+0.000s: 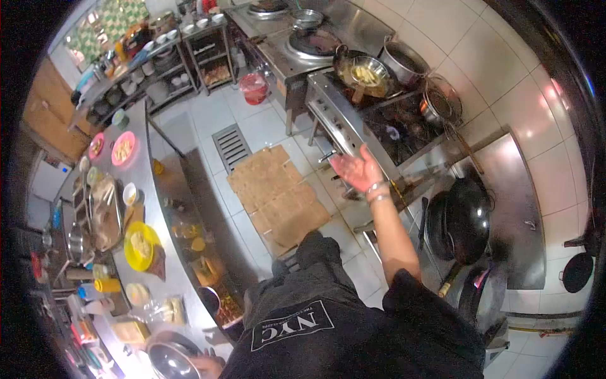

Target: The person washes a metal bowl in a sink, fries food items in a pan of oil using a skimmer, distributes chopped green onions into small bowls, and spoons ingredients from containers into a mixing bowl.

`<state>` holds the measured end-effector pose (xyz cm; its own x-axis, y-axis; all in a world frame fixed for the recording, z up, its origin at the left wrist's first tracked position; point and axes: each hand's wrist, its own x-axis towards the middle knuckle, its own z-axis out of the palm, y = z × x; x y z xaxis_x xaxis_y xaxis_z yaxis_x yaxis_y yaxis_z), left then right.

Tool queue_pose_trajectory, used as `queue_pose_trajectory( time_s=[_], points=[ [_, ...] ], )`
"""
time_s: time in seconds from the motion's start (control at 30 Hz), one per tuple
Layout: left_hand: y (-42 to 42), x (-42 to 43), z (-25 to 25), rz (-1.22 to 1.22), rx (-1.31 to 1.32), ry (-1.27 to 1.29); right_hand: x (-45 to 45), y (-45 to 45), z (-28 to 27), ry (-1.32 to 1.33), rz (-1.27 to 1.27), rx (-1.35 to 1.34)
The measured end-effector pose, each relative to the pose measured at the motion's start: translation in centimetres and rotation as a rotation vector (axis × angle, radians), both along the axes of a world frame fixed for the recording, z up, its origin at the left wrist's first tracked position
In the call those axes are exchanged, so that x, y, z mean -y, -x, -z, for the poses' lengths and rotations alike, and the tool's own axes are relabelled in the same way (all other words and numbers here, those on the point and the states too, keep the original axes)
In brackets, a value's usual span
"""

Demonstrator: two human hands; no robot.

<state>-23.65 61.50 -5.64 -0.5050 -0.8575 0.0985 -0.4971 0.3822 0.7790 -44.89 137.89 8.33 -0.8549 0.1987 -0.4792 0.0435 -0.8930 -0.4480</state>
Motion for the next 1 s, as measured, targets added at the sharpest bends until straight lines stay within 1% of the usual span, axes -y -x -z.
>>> queue_pose_trajectory(
  time_s=[0.03, 0.07, 0.13, 0.17, 0.23, 0.27, 0.3, 0.37, 0.4, 0.43, 0.47, 0.5, 0.53, 0.6, 0.67, 0.77, 0.83, 0.93, 1.0],
  points=[
    [2.9, -3.0, -1.0, 0.003, -0.081, -0.149, -2.9, 2.9, -0.1, -0.053, 0.03, -0.011],
    [6.0, -6.1, -2.1, 0.021, -0.118, -0.321, -5.4, 5.8, -0.7, -0.049, 0.029, -0.016],
    [11.9, -11.8, -4.4, 0.058, -0.168, -0.671, -9.8, 10.8, -1.6, 0.123, 0.254, 0.114],
    [14.5, -14.8, -5.4, 0.1, -0.162, -0.818, -12.7, 12.7, -0.5, 0.128, 0.252, 0.111],
    [18.4, -17.1, -3.8, 0.317, -0.016, -1.066, -18.7, 16.6, 2.4, 0.341, 0.17, 0.045],
    [19.7, -18.6, -3.5, 0.416, -0.004, -1.171, -19.5, 18.3, 3.5, 0.278, 0.273, -0.021],
    [20.6, -20.4, -3.2, 0.419, 0.002, -1.167, -21.0, 19.1, 4.3, 0.369, 0.299, -0.054],
    [22.9, -25.7, -4.3, 0.404, 0.134, -1.233, -22.5, 20.2, 4.9, 0.226, 0.242, -0.048],
    [23.0, -25.8, -2.3, 0.436, 0.082, -1.448, -23.4, 20.8, 4.8, 0.255, 0.224, 0.063],
    [23.0, -25.7, -0.1, 0.455, 0.054, -1.661, -24.9, 20.8, 6.6, 0.133, 0.118, 0.048],
    [22.7, -27.7, -0.7, 0.854, 0.265, -1.08, -24.9, 20.8, 5.8, 0.08, 0.154, 0.096],
    [22.4, -29.6, -1.1, 1.058, 0.457, -0.403, -24.7, 20.1, 4.7, 0.028, 0.19, 0.148],
    [22.9, -31.2, -1.8, 1.077, 0.55, -0.236, -24.5, 19.1, 3.7, 0.032, 0.191, 0.157],
    [25.3, -34.6, -3.4, 1.035, 0.639, -0.398, -24.5, 17.3, 1.5, -0.068, 0.147, 0.218],
    [28.1, -37.2, -4.4, 1.003, 0.695, -0.495, -23.9, 15.8, -0.9, -0.079, 0.136, 0.186],
    [31.7, -39.6, -5.3, 1.032, 0.734, -0.513, -22.4, 14.1, -5.1, -0.129, 0.146, 0.157],
    [34.4, -40.5, -5.5, 1.069, 0.746, -0.5, -21.6, 14.4, -5.5, -0.161, 0.186, 0.158],
    [38.7, -41.7, -5.8, 1.145, 0.757, -0.488, -20.5, 14.3, -5.5, -0.119, 0.163, 0.224],
    [41.4, -42.7, -6.1, 1.196, 0.761, -0.478, -21.0, 13.8, -4.6, -0.078, 0.15, 0.204]
  ],
)
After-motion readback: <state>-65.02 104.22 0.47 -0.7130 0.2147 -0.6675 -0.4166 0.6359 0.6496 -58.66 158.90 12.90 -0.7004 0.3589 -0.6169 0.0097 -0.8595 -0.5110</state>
